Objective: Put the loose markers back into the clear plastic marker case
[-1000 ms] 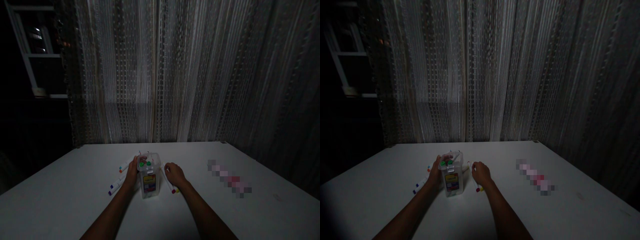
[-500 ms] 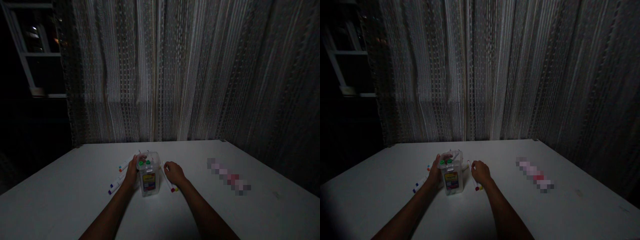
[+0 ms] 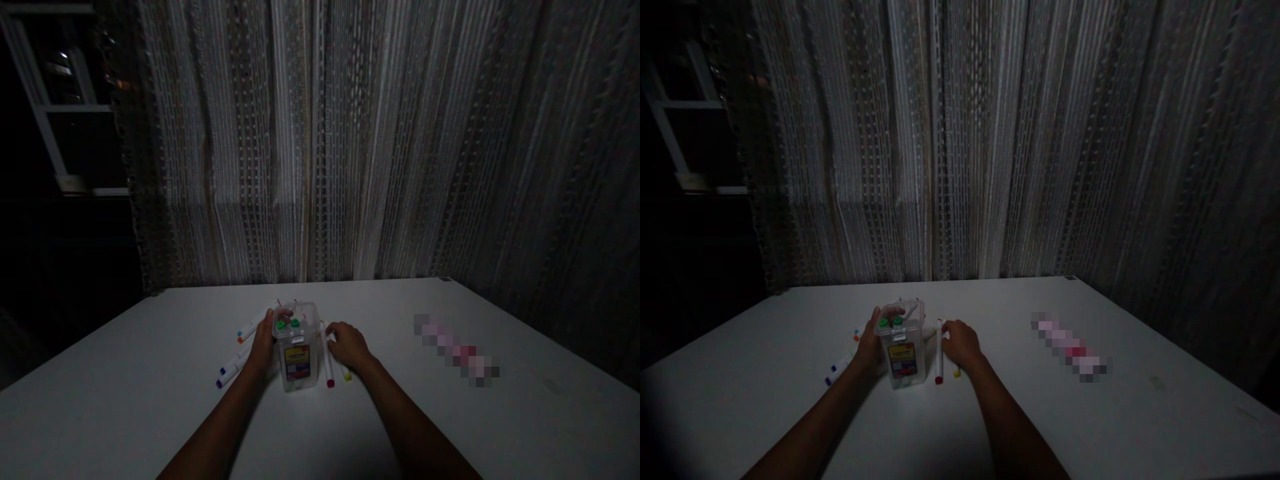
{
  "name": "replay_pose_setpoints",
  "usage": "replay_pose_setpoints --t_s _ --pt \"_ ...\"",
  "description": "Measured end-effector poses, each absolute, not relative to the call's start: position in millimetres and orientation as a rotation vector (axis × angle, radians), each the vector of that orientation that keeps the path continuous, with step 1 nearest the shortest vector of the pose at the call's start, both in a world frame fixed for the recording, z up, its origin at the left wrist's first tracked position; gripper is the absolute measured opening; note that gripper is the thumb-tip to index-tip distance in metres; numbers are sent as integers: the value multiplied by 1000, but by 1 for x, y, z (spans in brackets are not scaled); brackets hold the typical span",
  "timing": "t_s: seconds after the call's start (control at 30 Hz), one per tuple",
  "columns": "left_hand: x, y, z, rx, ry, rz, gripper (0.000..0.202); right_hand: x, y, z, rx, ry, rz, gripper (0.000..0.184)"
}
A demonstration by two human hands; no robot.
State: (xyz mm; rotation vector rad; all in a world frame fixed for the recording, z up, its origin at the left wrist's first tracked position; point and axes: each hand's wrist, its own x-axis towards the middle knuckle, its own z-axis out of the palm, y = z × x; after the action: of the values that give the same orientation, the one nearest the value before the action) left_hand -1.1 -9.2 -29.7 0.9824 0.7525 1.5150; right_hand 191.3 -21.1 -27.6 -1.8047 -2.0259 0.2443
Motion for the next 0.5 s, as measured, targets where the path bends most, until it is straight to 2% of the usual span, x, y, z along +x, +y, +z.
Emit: replay_pose_setpoints --t_s 0.5 --pt "0 -10 -29 991 776 1527 55 190 -21 -27 -1803 -2039 227 29"
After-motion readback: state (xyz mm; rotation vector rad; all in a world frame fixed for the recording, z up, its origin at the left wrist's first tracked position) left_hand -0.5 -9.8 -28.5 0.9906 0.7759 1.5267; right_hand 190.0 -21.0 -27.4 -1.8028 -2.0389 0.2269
